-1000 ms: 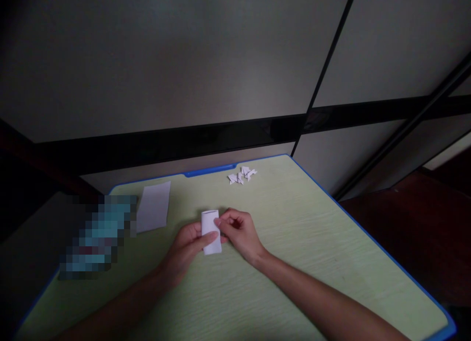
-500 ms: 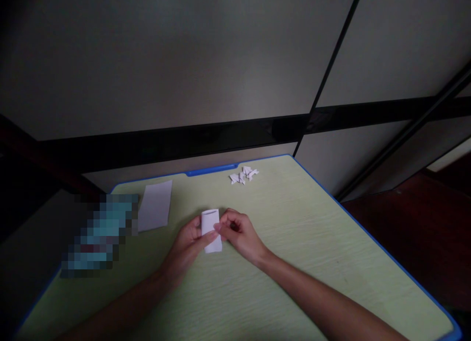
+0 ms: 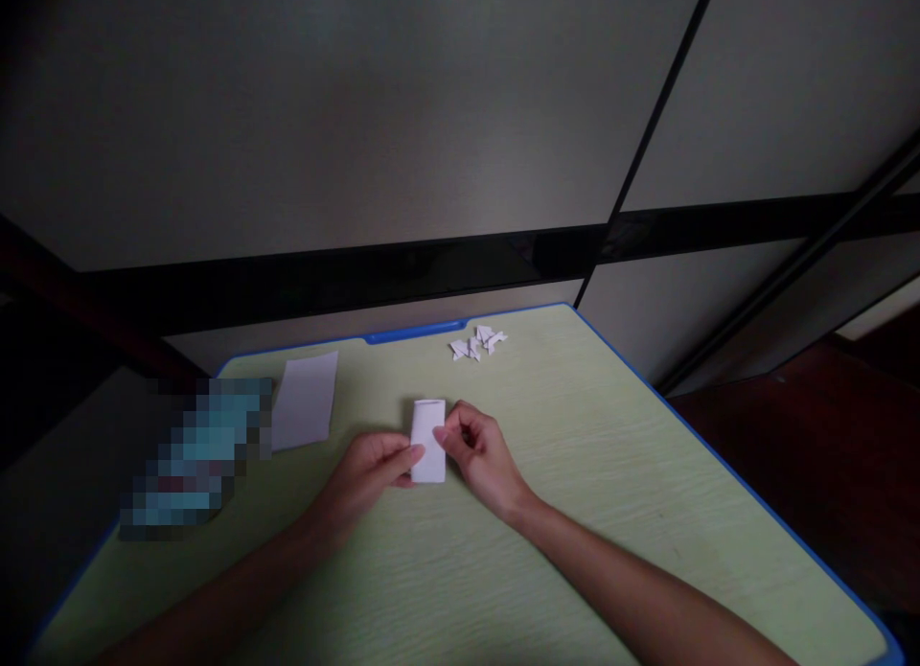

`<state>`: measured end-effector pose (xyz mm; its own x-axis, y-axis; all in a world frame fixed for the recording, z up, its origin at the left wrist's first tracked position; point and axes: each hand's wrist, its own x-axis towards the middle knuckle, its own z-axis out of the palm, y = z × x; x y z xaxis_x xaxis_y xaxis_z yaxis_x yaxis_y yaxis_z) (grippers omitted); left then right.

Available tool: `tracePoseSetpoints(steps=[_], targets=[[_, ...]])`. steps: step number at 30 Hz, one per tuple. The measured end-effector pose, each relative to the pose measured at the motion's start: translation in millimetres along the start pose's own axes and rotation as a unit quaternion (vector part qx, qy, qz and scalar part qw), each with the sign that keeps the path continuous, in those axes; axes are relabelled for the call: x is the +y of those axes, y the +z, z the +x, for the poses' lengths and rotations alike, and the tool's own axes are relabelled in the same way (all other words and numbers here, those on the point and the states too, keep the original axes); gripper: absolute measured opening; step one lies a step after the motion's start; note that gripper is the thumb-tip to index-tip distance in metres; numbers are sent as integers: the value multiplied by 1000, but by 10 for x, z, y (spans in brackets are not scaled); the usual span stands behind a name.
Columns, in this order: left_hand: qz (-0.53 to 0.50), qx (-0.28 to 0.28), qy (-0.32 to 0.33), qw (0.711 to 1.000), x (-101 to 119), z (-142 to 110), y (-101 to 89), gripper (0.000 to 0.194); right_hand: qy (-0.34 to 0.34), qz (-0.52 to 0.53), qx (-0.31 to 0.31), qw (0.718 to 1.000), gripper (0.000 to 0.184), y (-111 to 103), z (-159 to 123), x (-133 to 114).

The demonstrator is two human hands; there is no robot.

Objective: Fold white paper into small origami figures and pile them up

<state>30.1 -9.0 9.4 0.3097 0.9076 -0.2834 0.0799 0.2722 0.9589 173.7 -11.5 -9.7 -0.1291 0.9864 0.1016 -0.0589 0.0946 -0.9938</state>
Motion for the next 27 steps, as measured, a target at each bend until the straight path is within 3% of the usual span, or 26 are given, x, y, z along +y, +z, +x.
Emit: tracePoseSetpoints(steps=[4,10,18,22,27], targets=[[32,15,41,999,-7,10,0,23,-10,-8,-6,1000,25,19,-5,-24],[29,-9,-4,1000,-21,19,23,16,1,10,16,1000,25,7,4,12],[28,-34,-4,999,-26,3,-16,14,-8,6,20,1000,25,-6,0,18],[30,-59,30,997,-21,38,-50,17,6,20,1,1000,26,-3,7,13],[-5,-7,53,999,12,43,-43,23,11,13,-34,999,27,19,-5,-12]])
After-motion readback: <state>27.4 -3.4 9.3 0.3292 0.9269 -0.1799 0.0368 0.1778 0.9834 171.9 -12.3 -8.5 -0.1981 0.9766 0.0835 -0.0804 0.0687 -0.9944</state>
